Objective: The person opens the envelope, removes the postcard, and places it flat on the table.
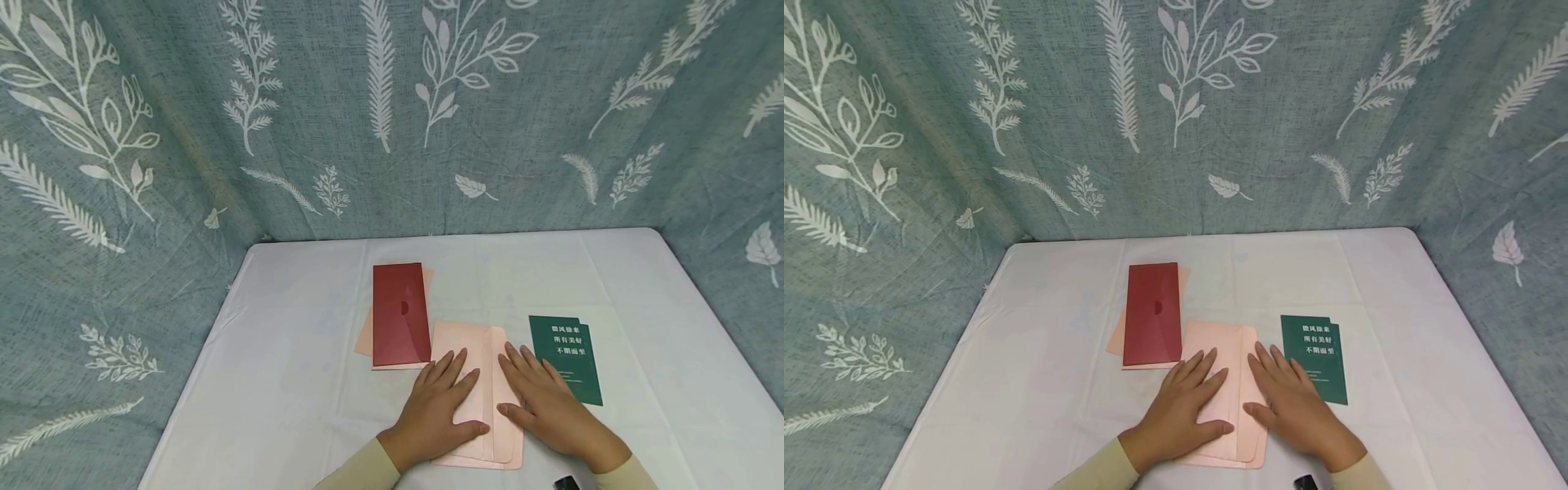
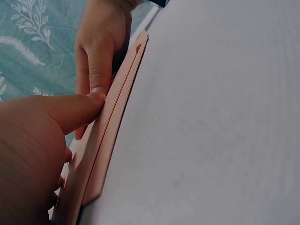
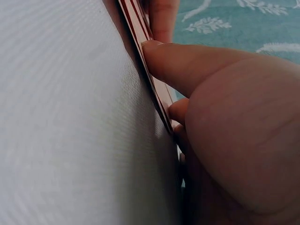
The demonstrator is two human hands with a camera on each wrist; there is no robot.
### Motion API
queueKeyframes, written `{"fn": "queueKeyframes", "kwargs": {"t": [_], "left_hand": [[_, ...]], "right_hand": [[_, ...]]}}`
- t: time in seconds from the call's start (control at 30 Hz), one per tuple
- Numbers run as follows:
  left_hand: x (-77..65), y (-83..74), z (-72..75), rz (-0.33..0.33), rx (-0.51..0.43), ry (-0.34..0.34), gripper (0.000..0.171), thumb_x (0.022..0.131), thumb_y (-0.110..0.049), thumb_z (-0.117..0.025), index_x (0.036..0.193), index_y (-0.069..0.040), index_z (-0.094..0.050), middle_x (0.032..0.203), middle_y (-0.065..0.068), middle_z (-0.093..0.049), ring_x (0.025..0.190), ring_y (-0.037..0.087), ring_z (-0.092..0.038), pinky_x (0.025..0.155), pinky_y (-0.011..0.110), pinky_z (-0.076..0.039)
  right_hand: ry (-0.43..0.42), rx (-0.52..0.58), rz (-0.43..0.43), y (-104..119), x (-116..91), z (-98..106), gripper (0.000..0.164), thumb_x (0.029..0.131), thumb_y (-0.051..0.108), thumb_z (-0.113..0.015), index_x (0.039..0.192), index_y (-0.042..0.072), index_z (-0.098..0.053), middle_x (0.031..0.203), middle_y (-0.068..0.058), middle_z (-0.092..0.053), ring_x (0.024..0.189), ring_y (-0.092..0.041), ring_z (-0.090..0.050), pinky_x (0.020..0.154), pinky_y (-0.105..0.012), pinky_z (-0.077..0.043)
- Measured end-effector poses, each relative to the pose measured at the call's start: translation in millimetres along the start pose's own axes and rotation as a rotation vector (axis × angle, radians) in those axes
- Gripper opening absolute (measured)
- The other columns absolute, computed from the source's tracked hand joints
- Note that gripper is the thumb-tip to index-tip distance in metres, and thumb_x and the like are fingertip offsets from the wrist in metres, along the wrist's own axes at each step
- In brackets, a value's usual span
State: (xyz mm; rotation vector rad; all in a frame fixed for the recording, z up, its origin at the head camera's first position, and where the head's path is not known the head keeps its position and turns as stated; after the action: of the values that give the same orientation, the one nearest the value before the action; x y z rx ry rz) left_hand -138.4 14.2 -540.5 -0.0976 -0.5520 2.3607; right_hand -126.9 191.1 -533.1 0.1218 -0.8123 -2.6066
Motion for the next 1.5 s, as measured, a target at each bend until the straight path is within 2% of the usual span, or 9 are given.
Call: {"fn": "queueKeyframes", "kwargs": {"t": [0.4, 0.7, 0.9, 1.07, 1.23, 1.4, 1.5], "left_hand": [[1.1, 2.5, 6.4, 0.013, -0.093, 0.004, 0.075, 0.100, -0.051, -0.076, 0.161, -0.013, -0.056, 0.175, 0.010, -0.032, 0.162, 0.030, -0.026, 0.125, 0.060, -0.026], [2.1, 4.6, 14.1, 0.047, -0.200, 0.016, 0.069, 0.102, -0.045, -0.074, 0.160, -0.012, -0.057, 0.173, 0.008, -0.037, 0.161, 0.027, -0.028, 0.125, 0.060, -0.025], [1.5, 5.7, 20.4, 0.035, -0.220, -0.023, 0.066, 0.102, -0.041, -0.075, 0.159, -0.012, -0.058, 0.172, 0.007, -0.040, 0.159, 0.025, -0.031, 0.123, 0.061, -0.028], [1.8, 8.4, 28.7, 0.029, -0.274, -0.053, 0.066, 0.102, -0.039, -0.075, 0.160, -0.013, -0.056, 0.171, 0.006, -0.042, 0.159, 0.024, -0.033, 0.122, 0.063, -0.031], [2.9, 13.0, 37.4, 0.045, -0.400, -0.074, 0.069, 0.102, -0.037, -0.076, 0.162, -0.013, -0.055, 0.171, 0.005, -0.042, 0.158, 0.022, -0.033, 0.122, 0.060, -0.032], [2.8, 16.4, 40.1, 0.068, -0.620, -0.060, 0.069, 0.103, -0.037, -0.076, 0.164, -0.013, -0.052, 0.171, 0.001, -0.042, 0.157, 0.021, -0.035, 0.123, 0.059, -0.031], [2.3, 19.6, 39.8, 0.095, -0.766, -0.048, 0.066, 0.107, -0.035, -0.072, 0.165, -0.014, -0.049, 0.169, -0.001, -0.045, 0.155, 0.020, -0.038, 0.124, 0.052, -0.032]], "right_hand": [[0.013, 0.019, -0.018, -3.2, 1.4, -1.8, 0.080, 0.108, 0.047, -0.066, 0.169, 0.003, -0.038, 0.177, -0.014, -0.026, 0.163, -0.043, -0.015, 0.123, -0.067, -0.008], [0.023, 0.011, -0.026, -3.5, 2.7, -0.8, 0.081, 0.108, 0.047, -0.066, 0.169, 0.004, -0.036, 0.178, -0.013, -0.025, 0.163, -0.042, -0.014, 0.124, -0.067, -0.007], [0.026, 0.022, -0.030, -4.5, 2.8, -0.5, 0.081, 0.108, 0.048, -0.066, 0.170, 0.004, -0.036, 0.178, -0.013, -0.025, 0.163, -0.042, -0.014, 0.124, -0.067, -0.007], [0.028, 0.021, -0.030, -5.1, 2.7, -0.4, 0.081, 0.108, 0.048, -0.065, 0.170, 0.004, -0.036, 0.178, -0.013, -0.025, 0.163, -0.042, -0.014, 0.123, -0.067, -0.007], [0.027, 0.016, -0.031, -5.7, 2.7, -0.8, 0.081, 0.108, 0.048, -0.065, 0.170, 0.004, -0.036, 0.178, -0.014, -0.024, 0.163, -0.043, -0.014, 0.123, -0.068, -0.007], [0.024, 0.025, -0.033, -5.1, 2.6, 0.0, 0.081, 0.108, 0.048, -0.066, 0.170, 0.004, -0.036, 0.178, -0.014, -0.024, 0.163, -0.043, -0.013, 0.124, -0.068, -0.007], [0.023, 0.030, -0.033, -4.6, 2.4, 0.6, 0.081, 0.108, 0.048, -0.066, 0.169, 0.004, -0.037, 0.178, -0.014, -0.024, 0.163, -0.043, -0.013, 0.124, -0.068, -0.006]]}}
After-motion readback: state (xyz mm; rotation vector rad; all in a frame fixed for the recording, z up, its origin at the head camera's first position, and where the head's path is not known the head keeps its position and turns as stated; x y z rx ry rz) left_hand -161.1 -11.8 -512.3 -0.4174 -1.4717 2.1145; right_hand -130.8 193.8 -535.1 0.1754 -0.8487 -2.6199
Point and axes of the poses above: each hand's wrist, its own x-axis towards the middle knuckle, its own z-axis out of the back of the hand, y = z × x, the point moved 8 cm from there along x, towards the middle knuckle
